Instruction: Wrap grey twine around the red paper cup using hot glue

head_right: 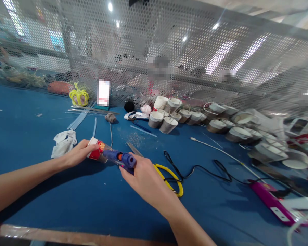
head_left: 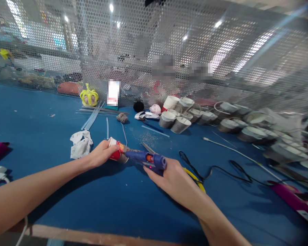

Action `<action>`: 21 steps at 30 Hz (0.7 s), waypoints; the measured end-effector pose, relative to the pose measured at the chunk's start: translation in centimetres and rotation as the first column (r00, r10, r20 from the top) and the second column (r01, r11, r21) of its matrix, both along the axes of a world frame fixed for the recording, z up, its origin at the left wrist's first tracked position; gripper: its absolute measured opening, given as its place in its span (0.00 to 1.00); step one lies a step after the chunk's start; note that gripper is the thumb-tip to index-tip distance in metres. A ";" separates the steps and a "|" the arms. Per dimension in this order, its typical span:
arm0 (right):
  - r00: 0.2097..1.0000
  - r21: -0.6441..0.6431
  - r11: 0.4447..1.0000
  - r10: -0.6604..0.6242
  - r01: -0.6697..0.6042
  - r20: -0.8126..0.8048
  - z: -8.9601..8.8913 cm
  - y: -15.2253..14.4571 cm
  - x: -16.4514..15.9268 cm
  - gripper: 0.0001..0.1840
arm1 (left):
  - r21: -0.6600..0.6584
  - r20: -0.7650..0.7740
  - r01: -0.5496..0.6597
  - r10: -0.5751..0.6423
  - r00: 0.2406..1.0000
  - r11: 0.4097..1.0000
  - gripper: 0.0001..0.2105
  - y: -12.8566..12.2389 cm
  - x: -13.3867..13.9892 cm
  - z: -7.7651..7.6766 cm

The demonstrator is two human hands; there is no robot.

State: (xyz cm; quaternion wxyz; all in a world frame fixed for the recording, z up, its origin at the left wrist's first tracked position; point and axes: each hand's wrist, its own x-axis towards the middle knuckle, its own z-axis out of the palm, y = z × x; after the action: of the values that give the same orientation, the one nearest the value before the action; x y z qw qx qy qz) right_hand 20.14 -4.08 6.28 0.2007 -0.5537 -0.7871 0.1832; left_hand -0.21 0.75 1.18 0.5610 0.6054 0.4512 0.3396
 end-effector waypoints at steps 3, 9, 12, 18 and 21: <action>1.000 -0.010 1.000 0.015 -0.015 0.018 0.1 0.0 0.0 0.10 | -0.019 0.036 0.042 -0.041 0.999 0.999 0.15 0.0 0.0 0.0; 1.000 0.010 1.000 0.005 -0.005 0.006 0.1 0.1 0.1 0.09 | 0.057 -0.065 0.006 -0.002 0.998 0.998 0.15 0.0 0.0 -0.2; 1.000 -0.023 1.000 0.006 -0.005 0.008 0.2 0.1 0.2 0.09 | 0.073 -0.080 0.041 -0.035 0.996 0.996 0.16 -0.1 0.0 -0.2; 0.998 -0.090 0.995 -0.048 0.045 -0.035 -0.1 0.3 0.4 0.09 | 0.168 -0.201 0.019 0.016 0.979 0.986 0.15 -0.3 -0.1 -0.2; 0.997 -0.103 0.993 -0.062 0.057 -0.046 -0.2 0.4 0.4 0.09 | 0.200 -0.231 0.048 -0.001 0.973 0.979 0.14 -0.3 -0.2 -0.2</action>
State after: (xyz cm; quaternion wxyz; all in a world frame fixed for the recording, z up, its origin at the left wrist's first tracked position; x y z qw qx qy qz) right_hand 20.53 -3.67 6.08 0.1969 -0.5817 -0.7547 0.2308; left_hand -0.39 0.46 0.93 0.4440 0.7005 0.4683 0.3049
